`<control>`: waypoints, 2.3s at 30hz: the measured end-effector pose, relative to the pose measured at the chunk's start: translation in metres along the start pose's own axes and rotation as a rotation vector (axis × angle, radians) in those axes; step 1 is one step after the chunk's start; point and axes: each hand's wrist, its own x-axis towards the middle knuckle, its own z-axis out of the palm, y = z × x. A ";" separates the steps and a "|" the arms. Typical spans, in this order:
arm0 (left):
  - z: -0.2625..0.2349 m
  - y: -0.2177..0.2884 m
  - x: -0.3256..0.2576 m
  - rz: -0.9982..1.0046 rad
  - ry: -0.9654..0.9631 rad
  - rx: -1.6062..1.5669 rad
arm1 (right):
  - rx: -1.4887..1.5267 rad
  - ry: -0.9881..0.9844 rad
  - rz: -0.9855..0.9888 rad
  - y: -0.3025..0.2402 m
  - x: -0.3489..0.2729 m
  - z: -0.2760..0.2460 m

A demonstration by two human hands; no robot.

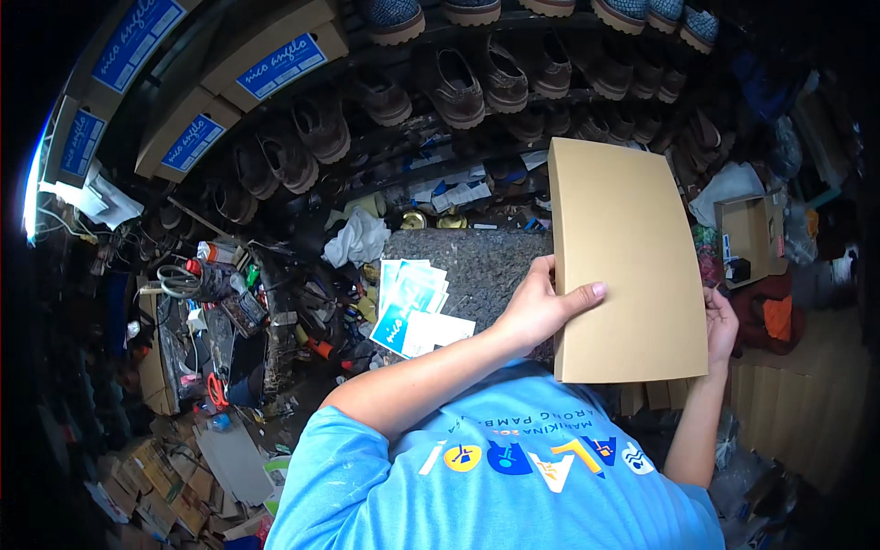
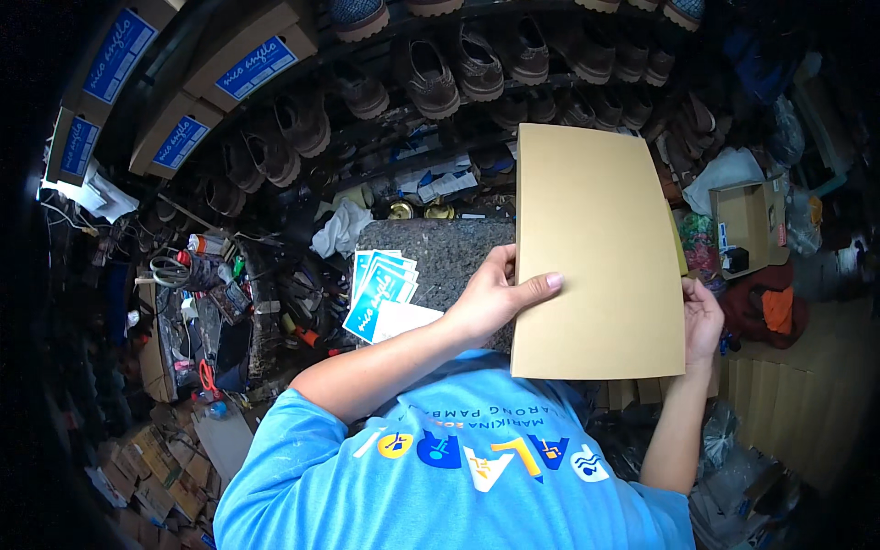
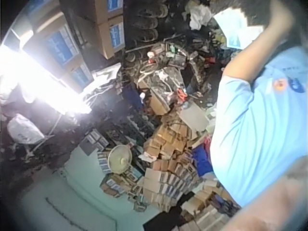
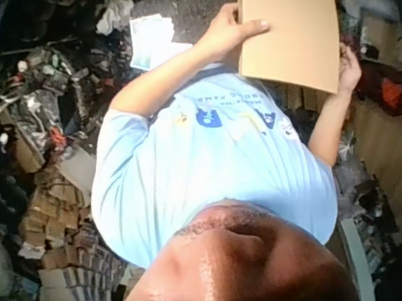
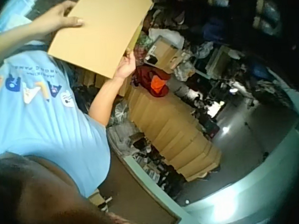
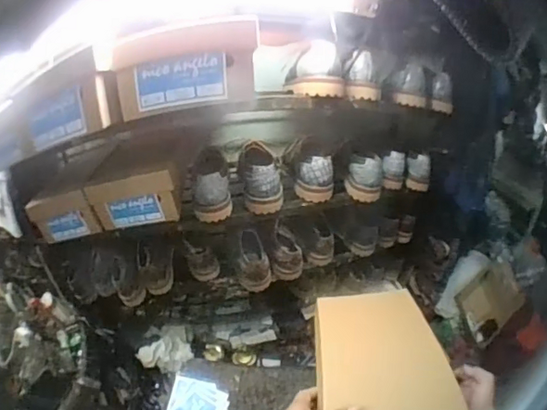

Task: Packing shoes into boxes, including tying laces, wrapping in tissue, and applying brand labels.

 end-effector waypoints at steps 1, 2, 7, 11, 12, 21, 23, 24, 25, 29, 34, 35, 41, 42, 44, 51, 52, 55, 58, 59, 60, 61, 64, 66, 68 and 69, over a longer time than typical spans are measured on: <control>-0.001 -0.001 -0.002 0.000 0.000 -0.002 | -0.002 0.000 0.001 0.012 -0.005 0.011; -0.002 -0.001 -0.002 0.015 -0.007 -0.062 | -0.029 -0.002 -0.080 0.025 -0.008 0.018; -0.003 0.004 -0.012 0.178 -0.119 0.007 | 0.029 -0.015 0.044 0.042 -0.014 0.026; -0.003 0.013 -0.015 0.325 -0.173 0.148 | 0.134 0.038 0.104 0.052 -0.022 0.010; -0.005 0.019 -0.016 0.304 -0.216 0.120 | 0.135 0.036 0.100 0.050 -0.023 0.013; 0.007 0.018 -0.030 0.694 -0.261 0.574 | -0.832 0.454 -0.643 0.035 -0.045 0.037; 0.019 0.018 -0.038 0.789 -0.357 0.318 | -1.042 0.543 -0.817 0.007 -0.046 0.011; 0.023 0.023 -0.044 0.898 -0.401 0.276 | -1.140 0.596 -0.900 -0.011 -0.040 0.000; 0.024 0.029 -0.048 1.006 -0.444 0.232 | -1.239 0.648 -0.982 -0.026 -0.028 0.000; -0.031 0.087 -0.081 1.064 -0.354 0.318 | -1.655 0.888 -1.294 -0.090 -0.020 -0.053; -0.117 0.149 -0.113 1.257 0.243 1.447 | -2.279 1.155 -1.336 -0.094 -0.040 0.027; -0.133 0.148 -0.118 1.186 0.324 1.578 | -2.234 1.093 -1.489 -0.095 -0.041 0.025; -0.222 0.119 -0.113 0.979 0.530 1.939 | -2.108 0.831 -1.549 -0.091 -0.069 0.035; -0.233 0.116 -0.107 0.974 0.556 1.975 | -1.755 0.673 -1.371 -0.089 -0.073 0.037; -0.253 0.112 -0.097 0.994 0.617 2.016 | -0.798 0.239 -0.919 -0.076 -0.075 0.047; -0.332 0.119 -0.053 0.947 0.857 2.104 | 0.037 -0.040 -0.057 0.024 -0.033 0.062; -0.340 0.122 -0.049 0.930 0.903 2.137 | 0.046 -0.076 0.016 0.040 -0.023 0.064; -0.346 0.134 -0.033 0.750 0.988 2.184 | 0.041 -0.125 0.137 0.078 -0.004 0.067; -0.331 0.126 -0.025 0.839 1.184 2.200 | 0.002 -0.151 0.158 0.090 0.000 0.082; -0.321 0.119 -0.024 0.844 1.161 2.193 | -0.019 -0.160 0.135 0.091 0.000 0.086; -0.302 0.108 -0.028 0.871 1.077 1.979 | -0.004 -0.160 0.129 0.089 0.001 0.086; -0.284 0.094 -0.035 0.880 0.994 1.770 | -0.001 -0.140 0.127 0.088 -0.001 0.090; -0.237 0.037 -0.062 0.547 0.681 1.439 | -0.125 -0.115 0.021 0.084 -0.007 0.093; -0.216 0.003 -0.074 0.404 0.644 1.401 | -0.433 -0.108 -0.010 0.078 -0.006 0.083; -0.210 -0.017 -0.079 0.333 0.722 1.334 | -0.678 -0.149 -0.172 0.063 0.010 0.068; -0.210 -0.022 -0.081 0.315 0.776 1.306 | -0.780 -0.118 -0.208 0.046 0.027 0.061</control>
